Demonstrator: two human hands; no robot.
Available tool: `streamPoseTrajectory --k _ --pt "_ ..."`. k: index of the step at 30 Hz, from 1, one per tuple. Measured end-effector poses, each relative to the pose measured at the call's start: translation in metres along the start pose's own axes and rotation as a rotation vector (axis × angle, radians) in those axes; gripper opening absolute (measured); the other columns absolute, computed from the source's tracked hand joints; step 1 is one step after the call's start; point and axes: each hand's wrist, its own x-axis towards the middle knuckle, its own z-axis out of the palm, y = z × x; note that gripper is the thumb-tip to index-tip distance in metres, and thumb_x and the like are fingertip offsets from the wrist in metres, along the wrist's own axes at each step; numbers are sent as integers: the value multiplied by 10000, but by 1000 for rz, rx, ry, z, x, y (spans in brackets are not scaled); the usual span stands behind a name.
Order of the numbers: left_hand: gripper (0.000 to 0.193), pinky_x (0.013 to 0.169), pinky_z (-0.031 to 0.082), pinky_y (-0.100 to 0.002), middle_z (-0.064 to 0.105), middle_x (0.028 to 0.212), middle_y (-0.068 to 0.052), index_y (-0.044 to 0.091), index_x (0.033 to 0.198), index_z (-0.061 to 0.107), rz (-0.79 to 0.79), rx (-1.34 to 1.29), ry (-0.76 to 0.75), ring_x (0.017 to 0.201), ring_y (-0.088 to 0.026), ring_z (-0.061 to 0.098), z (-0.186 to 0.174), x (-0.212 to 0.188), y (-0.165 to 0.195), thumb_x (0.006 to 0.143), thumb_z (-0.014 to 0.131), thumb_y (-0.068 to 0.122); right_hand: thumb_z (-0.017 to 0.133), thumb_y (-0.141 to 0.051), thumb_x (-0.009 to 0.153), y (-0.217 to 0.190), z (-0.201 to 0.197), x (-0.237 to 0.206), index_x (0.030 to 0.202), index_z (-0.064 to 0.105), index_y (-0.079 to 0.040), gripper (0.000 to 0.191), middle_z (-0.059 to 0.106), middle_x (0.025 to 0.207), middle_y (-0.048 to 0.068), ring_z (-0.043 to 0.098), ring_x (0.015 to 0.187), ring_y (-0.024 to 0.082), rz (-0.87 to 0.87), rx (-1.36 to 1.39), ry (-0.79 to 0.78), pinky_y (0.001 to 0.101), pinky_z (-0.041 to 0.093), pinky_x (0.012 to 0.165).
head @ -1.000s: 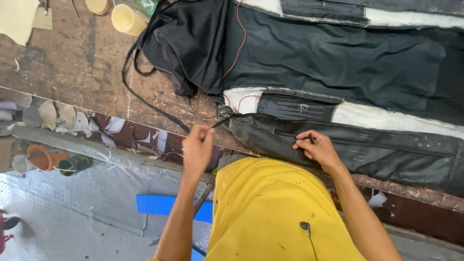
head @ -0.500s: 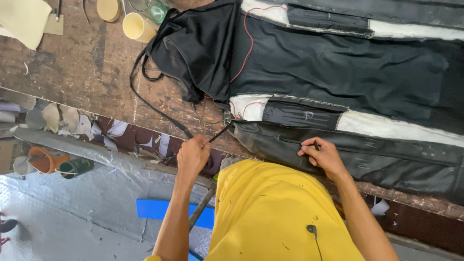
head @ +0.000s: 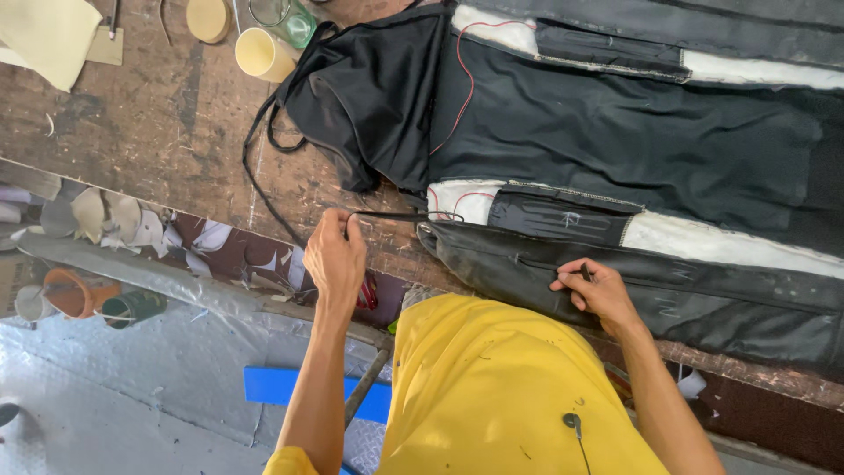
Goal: The person tucks the edge of a black fabric cover into the channel of a padded furniture frame, working along the seam with a flat metal blade to press the fabric in. They smooth and reposition the fabric, mark a spot with chalk, and later pick up pliers from the bench.
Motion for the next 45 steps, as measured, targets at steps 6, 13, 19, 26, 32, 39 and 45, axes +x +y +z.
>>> streamPoseTrajectory --k 6,13,19,26,32,39,45 --pt "135 682 502 -496 736 905 -128 67 981 678 52 -11 33 810 -377 694 7 17 10 957 670 199 664 -79 925 -4 2 -3 1067 670 9 168 765 905 147 433 506 88 -4 12 15 247 330 471" --pt "194 805 536 -479 731 915 -194 132 1047 772 37 239 -688 888 -395 694 13 23 -17 882 721 220 669 -74 922 -7 6 -4 1060 674 10 162 770 907 149 443 503 90 1 -3 32 244 338 471" --pt "462 893 579 -399 768 1040 -171 22 1139 685 -397 -452 -851 981 -262 754 56 20 -43 809 814 318 670 -73 914 -7 6 -3 1050 687 2 157 775 907 153 453 499 90 8 -24 54 248 336 466" --pt "260 920 602 -367 723 1176 -175 -35 1178 635 -627 -1361 -577 1037 -242 727 71 18 -20 993 672 143 678 -73 916 -6 6 0 1033 683 9 143 777 905 160 459 493 95 -2 -15 54 253 360 470" --pt "259 814 614 -276 753 1001 -107 -48 1202 685 -98 -1070 -643 884 -133 725 81 75 36 977 684 82 678 -71 911 -6 9 -1 1027 684 8 141 774 901 165 460 492 96 -2 -14 55 255 357 470" --pt "288 746 564 -363 758 879 -170 18 977 773 306 -271 -596 790 -262 729 168 134 96 848 861 260 673 -76 919 -11 11 -5 1035 676 9 144 772 906 161 445 490 98 30 -29 77 259 346 472" --pt "293 676 584 -433 684 974 -167 68 966 680 548 279 -320 853 -358 728 185 117 113 800 794 281 672 -78 913 -7 7 -2 1032 673 23 155 777 912 157 461 489 98 -29 8 55 257 381 473"
